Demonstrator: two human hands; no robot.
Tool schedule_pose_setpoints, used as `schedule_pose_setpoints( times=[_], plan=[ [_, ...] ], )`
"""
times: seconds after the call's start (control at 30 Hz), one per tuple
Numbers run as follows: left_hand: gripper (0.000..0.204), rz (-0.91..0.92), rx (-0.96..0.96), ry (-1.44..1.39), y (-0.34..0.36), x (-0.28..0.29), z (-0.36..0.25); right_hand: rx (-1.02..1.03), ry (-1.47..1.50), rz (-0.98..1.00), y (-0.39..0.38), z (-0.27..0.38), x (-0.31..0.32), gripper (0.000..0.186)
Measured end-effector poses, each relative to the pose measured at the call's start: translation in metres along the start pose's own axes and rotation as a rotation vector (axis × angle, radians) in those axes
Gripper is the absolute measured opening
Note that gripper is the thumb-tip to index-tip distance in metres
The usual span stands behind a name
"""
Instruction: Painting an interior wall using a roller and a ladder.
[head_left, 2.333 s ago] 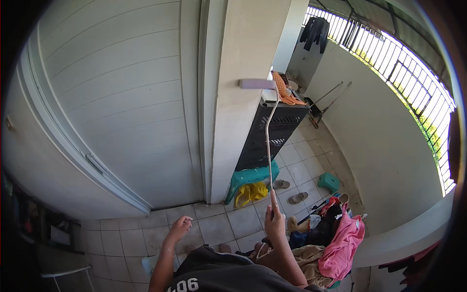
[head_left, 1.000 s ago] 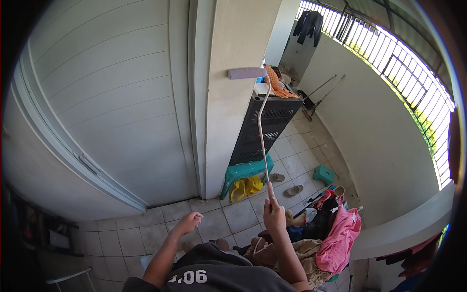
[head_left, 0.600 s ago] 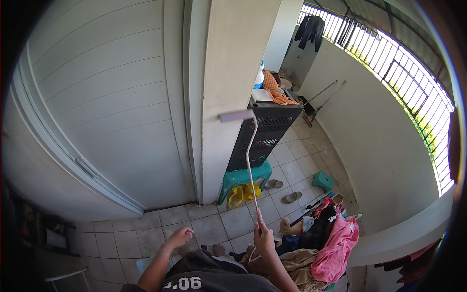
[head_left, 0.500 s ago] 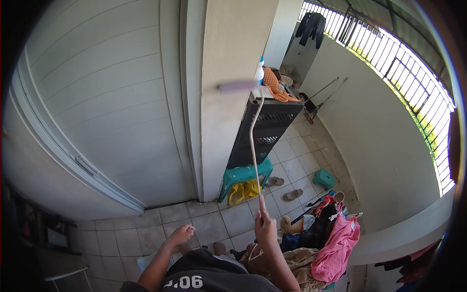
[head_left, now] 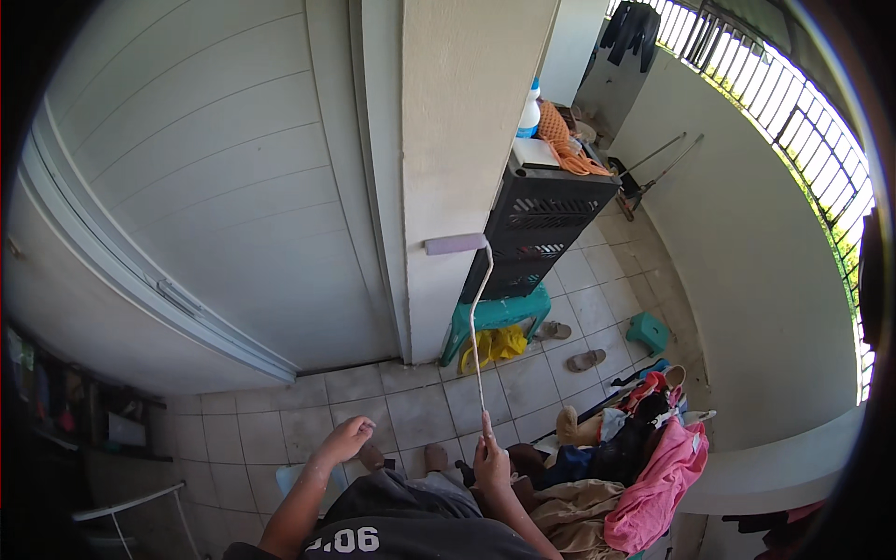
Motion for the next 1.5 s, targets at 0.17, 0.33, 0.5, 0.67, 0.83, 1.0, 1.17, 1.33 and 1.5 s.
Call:
schedule_pose_setpoints(
  times=[0.17,0.33,0.5,0.67,0.83,1.0,1.17,1.33,1.5],
  plan=[
    [0.021,-0.005,0.012,-0.033,0.004,-0.013,0.006,0.164,0.075,-0.178,0.026,0.058,0.039,0.063],
    [0.023,0.055,-0.083,0.035,0.029,-0.017,-0.029,0.137,0.102,-0.143,0.057,0.125,0.076,0.062],
    [0.026,-0.030,-0.160,-0.036,0.043,-0.002,-0.041,0.123,0.103,-0.109,0.020,0.052,0.016,0.059],
    [0.021,-0.073,-0.044,0.065,0.033,0.006,-0.024,-0.010,-0.094,0.078,-0.011,0.000,-0.015,0.063],
    [0.019,-0.073,-0.065,0.147,0.039,0.005,-0.029,0.047,-0.083,-0.037,0.006,0.040,0.016,0.063],
    [0.018,-0.109,-0.142,0.260,0.056,0.014,-0.078,0.166,0.045,-0.151,0.033,0.113,0.050,0.061],
    [0.019,-0.190,-0.195,0.261,0.044,0.019,-0.080,0.175,0.005,-0.116,0.013,0.057,0.015,0.062],
    [0.020,-0.235,-0.078,0.264,0.012,0.028,-0.030,0.023,-0.113,0.019,-0.018,0.024,-0.003,0.062],
    [0.020,-0.227,-0.074,0.115,0.015,0.023,-0.009,0.046,-0.036,-0.029,-0.016,0.056,0.012,0.063]
  ],
)
Point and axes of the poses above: each hand's wrist, its own y-axis towards the middle knuckle, its own x-axis out of the back of the hand, z = x × y, the point moved 9 cm from there along y, towards the middle knuckle, and after that the axes turned 10 degrees about -x, right-handed, at the moved point
